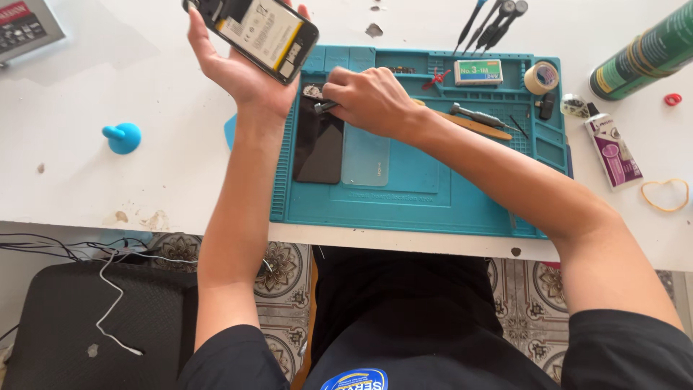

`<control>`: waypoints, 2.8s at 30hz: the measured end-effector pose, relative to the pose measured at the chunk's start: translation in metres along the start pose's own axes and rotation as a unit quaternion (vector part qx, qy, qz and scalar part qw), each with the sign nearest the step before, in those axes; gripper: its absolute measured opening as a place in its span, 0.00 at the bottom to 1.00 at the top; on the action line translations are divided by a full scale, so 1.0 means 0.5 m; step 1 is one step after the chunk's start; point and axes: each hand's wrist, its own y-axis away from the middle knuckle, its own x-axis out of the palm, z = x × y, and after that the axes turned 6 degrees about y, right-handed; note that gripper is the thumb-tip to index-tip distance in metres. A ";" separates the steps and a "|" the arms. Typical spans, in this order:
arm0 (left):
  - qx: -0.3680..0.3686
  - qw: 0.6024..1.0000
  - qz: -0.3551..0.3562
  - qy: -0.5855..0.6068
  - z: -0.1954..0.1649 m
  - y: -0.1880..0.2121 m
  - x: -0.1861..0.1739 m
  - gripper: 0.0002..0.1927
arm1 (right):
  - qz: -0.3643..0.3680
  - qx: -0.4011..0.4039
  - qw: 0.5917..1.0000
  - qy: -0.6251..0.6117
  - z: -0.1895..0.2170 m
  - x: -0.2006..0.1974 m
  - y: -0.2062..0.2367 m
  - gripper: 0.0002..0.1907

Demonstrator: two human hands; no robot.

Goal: The person uses a wooden stick to pry open a smartphone, then removes the back cover and battery. They place the components on a blue mat and use a screwdriver to remove screws from the phone's frame.

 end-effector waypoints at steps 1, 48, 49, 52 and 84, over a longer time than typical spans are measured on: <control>0.003 1.000 -0.003 -0.014 -0.003 0.001 -0.002 0.45 | 0.003 0.007 1.000 -0.014 -0.002 0.001 0.009 0.13; -0.055 0.998 -0.007 -0.002 0.047 0.015 -0.007 0.41 | 0.033 0.222 0.963 -0.149 -0.104 -0.063 0.129 0.16; -0.060 0.998 -0.013 0.006 0.046 0.015 -0.009 0.41 | 0.046 0.225 0.955 -0.186 -0.105 -0.070 0.130 0.15; -0.052 0.998 0.031 -0.012 0.045 0.014 -0.016 0.40 | 0.192 0.203 0.936 -0.215 -0.107 -0.107 0.147 0.13; -0.106 0.993 0.043 0.007 0.086 0.026 -0.011 0.40 | 0.210 0.261 0.942 0.000 0.010 -0.119 0.195 0.35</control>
